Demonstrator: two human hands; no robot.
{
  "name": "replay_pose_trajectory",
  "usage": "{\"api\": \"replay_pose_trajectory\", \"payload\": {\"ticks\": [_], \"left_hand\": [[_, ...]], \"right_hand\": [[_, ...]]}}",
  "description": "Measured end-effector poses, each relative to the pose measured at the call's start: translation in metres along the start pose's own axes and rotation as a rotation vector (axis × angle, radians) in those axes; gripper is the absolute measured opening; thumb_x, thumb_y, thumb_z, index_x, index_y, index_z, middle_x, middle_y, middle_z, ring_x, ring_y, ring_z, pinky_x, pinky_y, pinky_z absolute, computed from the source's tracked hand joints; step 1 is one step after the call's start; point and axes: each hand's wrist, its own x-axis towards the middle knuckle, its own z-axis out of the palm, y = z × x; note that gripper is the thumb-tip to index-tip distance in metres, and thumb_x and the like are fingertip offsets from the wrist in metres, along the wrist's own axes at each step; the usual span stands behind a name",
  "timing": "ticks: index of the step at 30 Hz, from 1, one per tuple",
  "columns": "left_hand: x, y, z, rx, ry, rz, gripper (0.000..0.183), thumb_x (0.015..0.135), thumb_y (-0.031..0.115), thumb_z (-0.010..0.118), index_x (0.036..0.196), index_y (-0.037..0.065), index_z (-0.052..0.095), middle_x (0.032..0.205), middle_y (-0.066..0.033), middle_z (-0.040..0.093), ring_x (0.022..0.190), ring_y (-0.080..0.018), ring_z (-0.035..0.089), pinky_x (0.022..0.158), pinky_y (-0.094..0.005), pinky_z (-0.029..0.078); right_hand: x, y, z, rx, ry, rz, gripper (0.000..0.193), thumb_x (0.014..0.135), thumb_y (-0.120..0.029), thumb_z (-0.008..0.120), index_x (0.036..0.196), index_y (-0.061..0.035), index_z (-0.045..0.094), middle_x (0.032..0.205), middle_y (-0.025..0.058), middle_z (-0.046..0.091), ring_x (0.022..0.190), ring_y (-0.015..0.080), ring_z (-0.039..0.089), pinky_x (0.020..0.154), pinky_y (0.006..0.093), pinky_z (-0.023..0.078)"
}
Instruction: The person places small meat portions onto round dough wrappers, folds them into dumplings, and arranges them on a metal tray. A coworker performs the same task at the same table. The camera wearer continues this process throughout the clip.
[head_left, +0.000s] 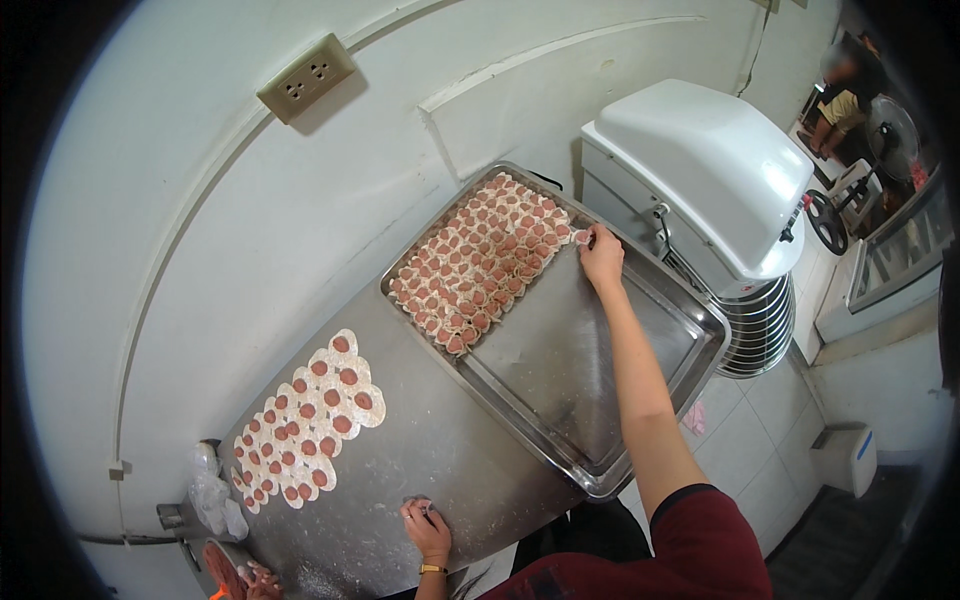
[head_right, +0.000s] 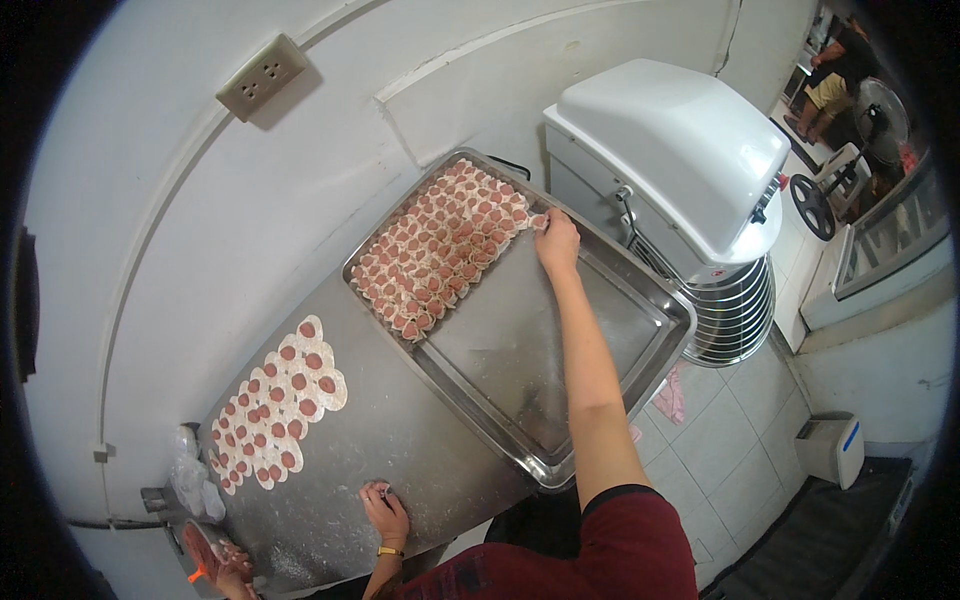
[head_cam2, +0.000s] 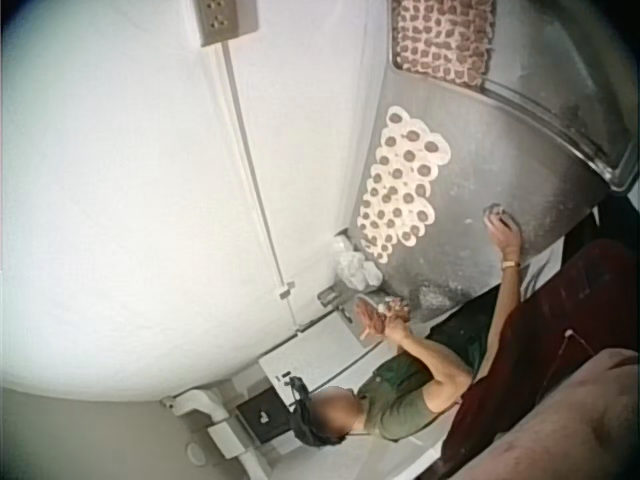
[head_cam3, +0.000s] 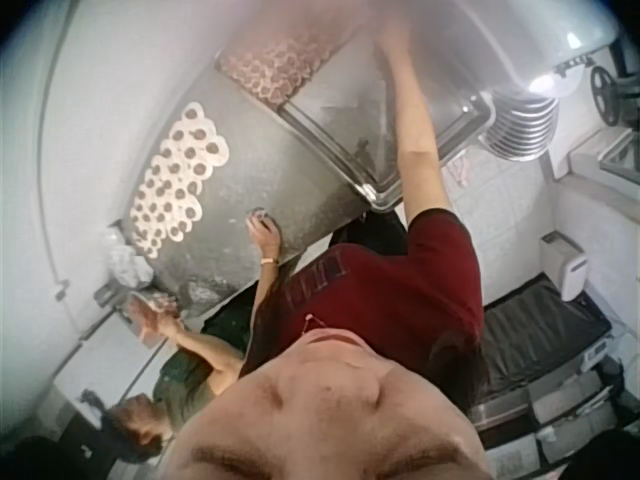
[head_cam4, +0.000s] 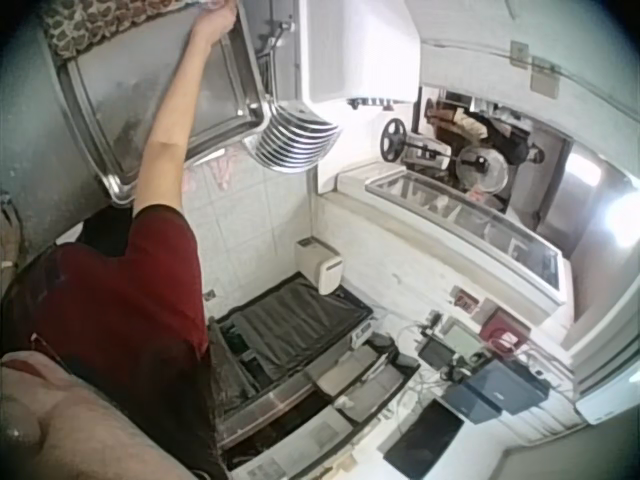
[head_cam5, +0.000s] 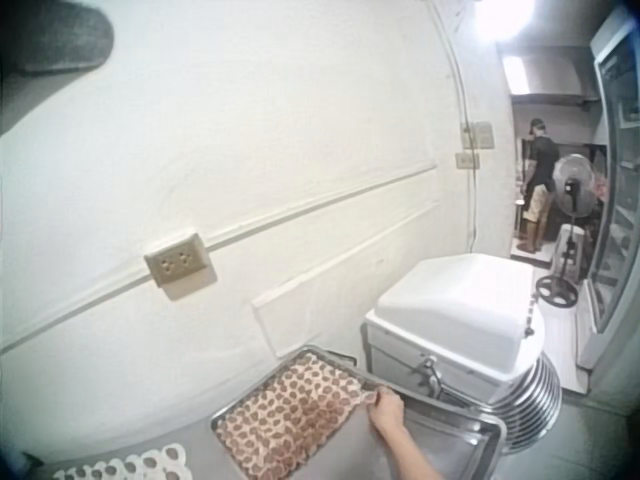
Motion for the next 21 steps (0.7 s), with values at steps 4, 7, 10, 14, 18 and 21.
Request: {"api": "replay_pose_trajectory", "payload": {"ticks": [4,7,10,14,18,21], "left_hand": [[0.000,0.001,0.000,-0.011,0.000,0.003,0.014,0.080,0.007,0.050,0.092,0.000,0.051,0.100,-0.0197,0.047,0.090,-0.0383,0.052,0.077,-0.0443,0.043],[0.001,0.002,-0.001,-0.015,-0.004,-0.022,0.014,0.080,0.006,0.050,0.092,0.001,0.051,0.100,-0.0197,0.048,0.089,-0.0384,0.052,0.076,-0.0441,0.043],[0.000,0.001,-0.001,0.015,0.000,-0.003,0.014,0.079,0.005,0.051,0.092,0.000,0.051,0.099,-0.0197,0.048,0.088,-0.0383,0.052,0.075,-0.0438,0.043],[0.000,-0.001,-0.001,0.001,0.007,0.001,0.015,0.079,0.005,0.051,0.093,0.000,0.052,0.098,-0.0196,0.049,0.087,-0.0383,0.052,0.074,-0.0436,0.043],[-0.001,-0.002,0.001,-0.016,0.004,-0.013,0.016,0.078,0.003,0.051,0.093,0.000,0.052,0.099,-0.0198,0.049,0.087,-0.0385,0.053,0.074,-0.0430,0.044],[-0.002,-0.002,0.001,-0.024,0.015,-0.011,0.016,0.077,0.003,0.051,0.093,0.000,0.052,0.099,-0.0199,0.049,0.087,-0.0385,0.053,0.074,-0.0427,0.044]], "right_hand": [[-0.004,-0.002,0.009,0.029,0.151,0.006,0.019,0.074,-0.004,0.063,0.091,-0.0012,0.056,0.090,0.0182,0.062,0.086,0.0369,0.060,0.075,0.0439,0.047],[-0.007,-0.006,0.020,0.048,0.219,0.012,0.019,0.076,-0.004,0.062,0.092,-0.0004,0.054,0.096,0.0202,0.059,0.091,0.0393,0.057,0.078,0.0454,0.046],[-0.006,-0.011,0.032,0.057,0.256,0.034,0.021,0.075,-0.002,0.062,0.093,-0.0002,0.053,0.098,0.0204,0.057,0.092,0.0399,0.056,0.078,0.0455,0.046],[-0.004,-0.012,0.042,0.066,0.285,-0.011,0.024,0.075,0.001,0.062,0.097,-0.0001,0.053,0.099,0.0198,0.058,0.093,0.0391,0.056,0.078,0.0452,0.046],[-0.002,-0.004,0.047,0.206,0.257,-0.003,0.030,0.073,0.005,0.061,0.102,-0.0003,0.056,0.099,0.0185,0.059,0.090,0.0356,0.058,0.076,0.0423,0.047],[-0.002,0.001,0.051,0.161,0.346,-0.076,0.030,0.072,0.008,0.060,0.101,-0.0001,0.060,0.092,0.0143,0.063,0.076,0.0242,0.064,0.070,0.0337,0.051]]}}
